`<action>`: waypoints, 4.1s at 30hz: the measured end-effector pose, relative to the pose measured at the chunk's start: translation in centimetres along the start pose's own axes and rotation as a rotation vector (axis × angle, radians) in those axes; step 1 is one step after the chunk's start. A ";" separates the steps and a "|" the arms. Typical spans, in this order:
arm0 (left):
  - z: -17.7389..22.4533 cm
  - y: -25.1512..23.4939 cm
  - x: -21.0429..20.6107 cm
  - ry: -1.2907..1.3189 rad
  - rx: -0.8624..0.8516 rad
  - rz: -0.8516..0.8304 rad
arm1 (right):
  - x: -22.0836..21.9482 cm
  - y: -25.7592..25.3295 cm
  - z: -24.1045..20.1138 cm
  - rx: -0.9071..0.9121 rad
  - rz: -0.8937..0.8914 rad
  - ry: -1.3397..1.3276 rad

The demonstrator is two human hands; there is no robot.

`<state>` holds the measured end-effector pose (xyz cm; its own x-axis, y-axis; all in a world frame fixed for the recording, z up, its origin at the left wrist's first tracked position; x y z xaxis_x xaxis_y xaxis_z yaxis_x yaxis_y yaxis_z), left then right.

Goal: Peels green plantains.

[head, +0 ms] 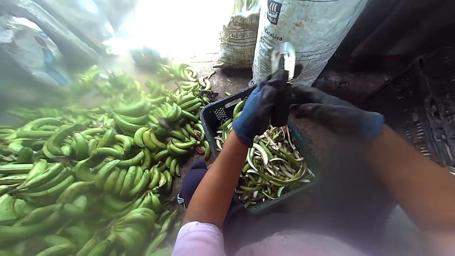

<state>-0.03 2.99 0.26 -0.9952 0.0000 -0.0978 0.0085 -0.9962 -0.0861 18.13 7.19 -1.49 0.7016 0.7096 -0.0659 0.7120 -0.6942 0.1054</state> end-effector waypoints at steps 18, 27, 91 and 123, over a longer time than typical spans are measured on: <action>-20.4 -3.3 5.1 -1.285 0.980 0.109 | 0.9 -3.9 3.5 -0.004 0.099 -0.383; -8.8 2.0 7.8 -0.420 0.637 0.004 | -2.5 -3.6 1.6 -0.159 0.289 -0.265; -3.0 4.7 11.0 -0.035 -0.193 0.564 | -8.1 -3.2 3.8 0.550 -0.143 0.668; -2.8 7.9 5.5 -0.122 0.202 -0.209 | -1.8 -7.6 0.8 0.483 0.034 0.823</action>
<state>-5.18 -4.63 -3.71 -0.9778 0.2084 0.0219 -0.2049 -0.9727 0.1086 11.52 11.11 -2.98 0.6124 0.4227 0.6681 0.7560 -0.5603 -0.3385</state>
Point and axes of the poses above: each hand's wrist, its own y-axis away from the middle knuckle, its own x-axis out of the back of the hand, z = x × y, the point moved 3 cm from there along -y, towards the middle knuckle, and after that the axes turned 8 degrees about -y, right-handed, at the moved point
